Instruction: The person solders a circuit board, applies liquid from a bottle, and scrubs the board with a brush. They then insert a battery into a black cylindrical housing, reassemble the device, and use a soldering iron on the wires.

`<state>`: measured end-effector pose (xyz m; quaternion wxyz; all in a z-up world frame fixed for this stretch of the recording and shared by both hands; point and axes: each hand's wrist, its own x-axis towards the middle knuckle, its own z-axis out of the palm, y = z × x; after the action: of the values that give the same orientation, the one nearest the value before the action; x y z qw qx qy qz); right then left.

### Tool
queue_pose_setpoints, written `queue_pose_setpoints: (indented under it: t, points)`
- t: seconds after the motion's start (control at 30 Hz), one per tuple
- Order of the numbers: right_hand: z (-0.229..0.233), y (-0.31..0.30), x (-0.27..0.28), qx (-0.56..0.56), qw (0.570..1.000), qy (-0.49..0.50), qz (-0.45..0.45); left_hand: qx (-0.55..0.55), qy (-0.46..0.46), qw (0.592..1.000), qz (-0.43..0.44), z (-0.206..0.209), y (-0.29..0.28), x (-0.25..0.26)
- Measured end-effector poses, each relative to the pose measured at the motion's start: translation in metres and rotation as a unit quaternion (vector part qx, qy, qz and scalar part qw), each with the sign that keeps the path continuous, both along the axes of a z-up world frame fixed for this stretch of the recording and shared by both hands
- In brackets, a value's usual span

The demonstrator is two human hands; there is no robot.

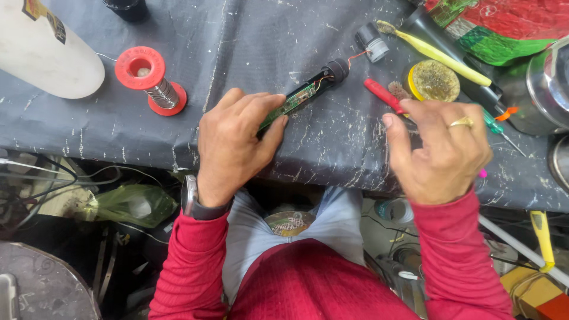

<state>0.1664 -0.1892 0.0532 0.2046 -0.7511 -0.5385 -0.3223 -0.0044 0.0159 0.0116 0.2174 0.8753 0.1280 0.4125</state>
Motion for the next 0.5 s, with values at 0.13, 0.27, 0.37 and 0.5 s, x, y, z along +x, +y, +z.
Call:
queue_pose_setpoints:
  t: [0.13, 0.27, 0.37, 0.5]
  points:
    - [-0.030, 0.026, -0.034, 0.068, 0.957, 0.268, 0.091, 0.027, -0.007, 0.999, -0.015, -0.002, -0.008, -0.005]
    - [-0.045, 0.047, -0.047, 0.102, 0.952, 0.276, 0.089, 0.024, -0.012, 0.999, -0.022, -0.004, -0.007, -0.004]
    - [-0.048, 0.054, -0.048, 0.114, 0.952, 0.273, 0.074, 0.026, -0.007, 0.999, -0.028, -0.003, -0.006, -0.004]
    - [-0.053, 0.060, -0.051, 0.122, 0.956, 0.263, 0.053, 0.036, -0.006, 0.999, -0.040, -0.002, -0.007, -0.003]
